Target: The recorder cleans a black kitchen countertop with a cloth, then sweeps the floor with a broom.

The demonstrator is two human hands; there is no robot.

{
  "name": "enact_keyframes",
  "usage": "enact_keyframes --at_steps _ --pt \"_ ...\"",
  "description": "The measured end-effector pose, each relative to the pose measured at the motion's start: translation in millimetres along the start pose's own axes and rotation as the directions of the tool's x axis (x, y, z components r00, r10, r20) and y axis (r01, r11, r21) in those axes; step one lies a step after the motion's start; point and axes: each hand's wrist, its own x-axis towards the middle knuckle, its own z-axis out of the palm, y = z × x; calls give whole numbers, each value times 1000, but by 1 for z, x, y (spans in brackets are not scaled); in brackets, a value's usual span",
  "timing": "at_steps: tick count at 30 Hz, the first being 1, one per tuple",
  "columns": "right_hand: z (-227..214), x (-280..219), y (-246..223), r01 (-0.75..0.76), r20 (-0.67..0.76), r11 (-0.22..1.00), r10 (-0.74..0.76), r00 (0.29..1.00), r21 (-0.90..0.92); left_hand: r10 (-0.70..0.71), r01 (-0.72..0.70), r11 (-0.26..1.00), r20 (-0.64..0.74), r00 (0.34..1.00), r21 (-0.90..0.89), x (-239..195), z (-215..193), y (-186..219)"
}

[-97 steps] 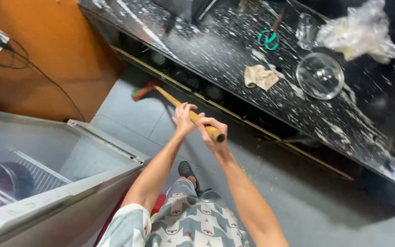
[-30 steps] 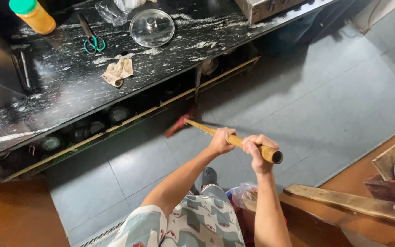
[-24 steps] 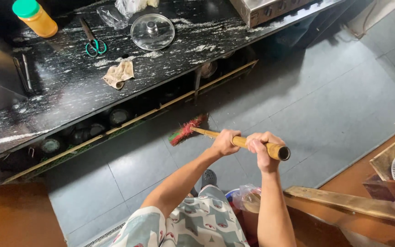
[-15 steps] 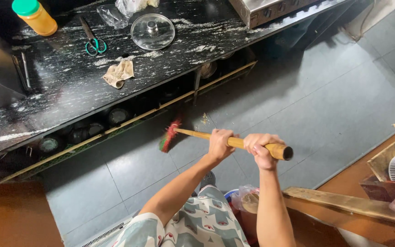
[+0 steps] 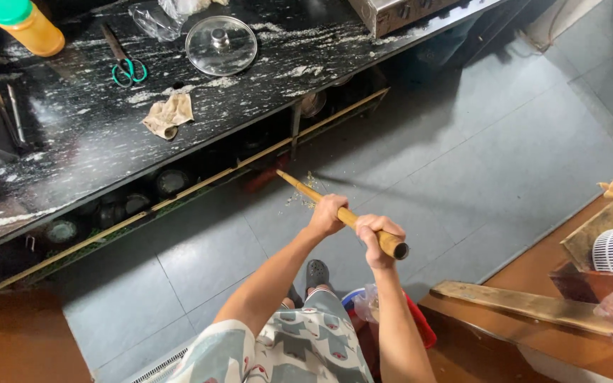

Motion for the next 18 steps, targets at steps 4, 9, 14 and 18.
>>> enact_keyframes --at_steps 4,9,14,18 --pt "-6 9 -22 7 -113 999 -12 994 -44 -13 16 1000 180 983 -12 9 7 6" --pt "-15 19 -58 -76 -144 995 66 987 -62 -26 57 992 259 965 -113 13 5 47" --pt "-17 33 -66 23 -60 998 -19 998 66 -54 84 989 231 971 -121 22 -18 87" --pt "-3 48 -77 40 0 984 -41 999 171 -60 70 993 98 993 -99 24 -45 109"
